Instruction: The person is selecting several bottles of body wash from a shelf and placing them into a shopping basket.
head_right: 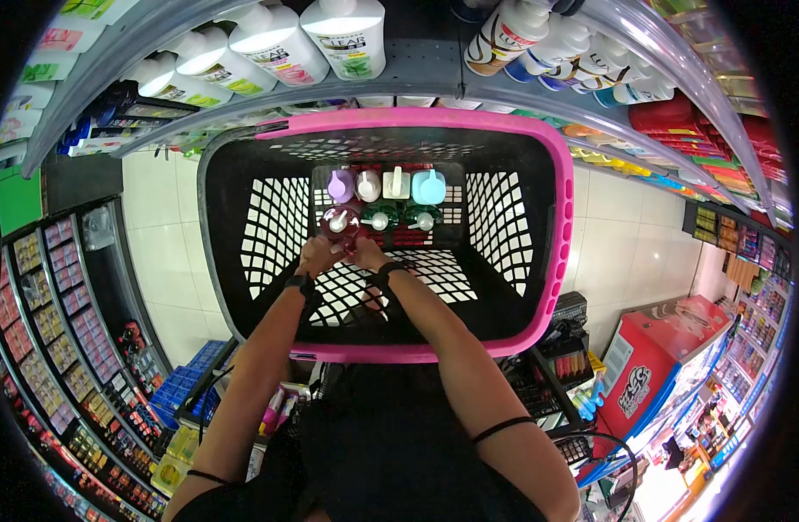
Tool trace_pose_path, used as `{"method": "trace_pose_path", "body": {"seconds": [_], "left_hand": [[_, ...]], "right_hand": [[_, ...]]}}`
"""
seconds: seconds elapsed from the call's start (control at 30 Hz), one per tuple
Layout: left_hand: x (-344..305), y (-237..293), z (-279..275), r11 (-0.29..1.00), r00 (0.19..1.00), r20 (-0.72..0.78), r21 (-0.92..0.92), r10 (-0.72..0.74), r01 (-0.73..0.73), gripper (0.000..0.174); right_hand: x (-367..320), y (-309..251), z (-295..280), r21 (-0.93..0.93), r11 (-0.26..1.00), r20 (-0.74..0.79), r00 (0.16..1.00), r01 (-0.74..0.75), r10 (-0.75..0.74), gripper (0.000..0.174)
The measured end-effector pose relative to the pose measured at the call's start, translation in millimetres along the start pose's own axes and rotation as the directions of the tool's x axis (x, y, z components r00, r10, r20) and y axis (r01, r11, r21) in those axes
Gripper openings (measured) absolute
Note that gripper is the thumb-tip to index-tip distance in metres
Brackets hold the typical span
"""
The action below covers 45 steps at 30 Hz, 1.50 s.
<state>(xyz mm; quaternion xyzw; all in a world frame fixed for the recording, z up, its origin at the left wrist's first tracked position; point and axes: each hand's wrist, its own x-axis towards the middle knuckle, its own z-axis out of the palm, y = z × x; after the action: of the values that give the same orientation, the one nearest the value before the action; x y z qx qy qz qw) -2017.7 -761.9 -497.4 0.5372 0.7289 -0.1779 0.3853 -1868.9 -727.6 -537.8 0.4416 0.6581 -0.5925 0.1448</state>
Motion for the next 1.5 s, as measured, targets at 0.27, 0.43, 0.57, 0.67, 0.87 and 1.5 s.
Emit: {"method": "trace_pose_path", "body": {"seconds": [0.27, 0.43, 0.57, 0.67, 0.87, 1.5], "left_hand": [[1.7, 5.8, -2.4, 0.998, 0.999, 0.043, -0.065, -0.017, 0.020, 0.065], [-15.5, 7.7, -21.1, 0.981, 0.984, 0.163, -0.188, 0.069, -0.038, 0.055], [-20.1, -0.1, -21.1, 0.979, 0.976, 0.206, -0.202, 0.072, -0.030, 0.051], [-27.7, -11.9, -31.7, 0.978, 0.982, 0.139, -0.182, 0.124, -0.098, 0.046], [-86.9, -20.2, -84.4, 0.890, 0.973, -0.013, -0.402, 0.231, -0.216, 0.052], [-318.9, -90.0, -119.4, 0.311, 0.820, -0.511, -0.760, 0.258, -0.571, 0.035]], "right_hand": [[-2.8, 9.9, 0.1, -0.034, 0.997, -0.071, 0.995, 0.074, -0.076, 0.045], [-19.9, -4.7, -15.2, -0.002, 0.995, -0.046, 0.994, 0.097, -0.097, 0.051], [-17.5, -2.6, -12.5, -0.065, 0.998, 0.007, 1.000, -0.020, 0.021, 0.052], [-41.2, -21.7, -33.4, -0.182, 0.980, 0.025, 0.997, 0.081, -0.078, 0.049], [-80.9, -46.3, -53.7, -0.172, 0.979, 0.105, 0.990, 0.112, -0.095, 0.046], [-273.9, -138.8, -58.1, 0.125, 0.864, -0.218, 0.863, 0.488, -0.455, 0.033]]}}
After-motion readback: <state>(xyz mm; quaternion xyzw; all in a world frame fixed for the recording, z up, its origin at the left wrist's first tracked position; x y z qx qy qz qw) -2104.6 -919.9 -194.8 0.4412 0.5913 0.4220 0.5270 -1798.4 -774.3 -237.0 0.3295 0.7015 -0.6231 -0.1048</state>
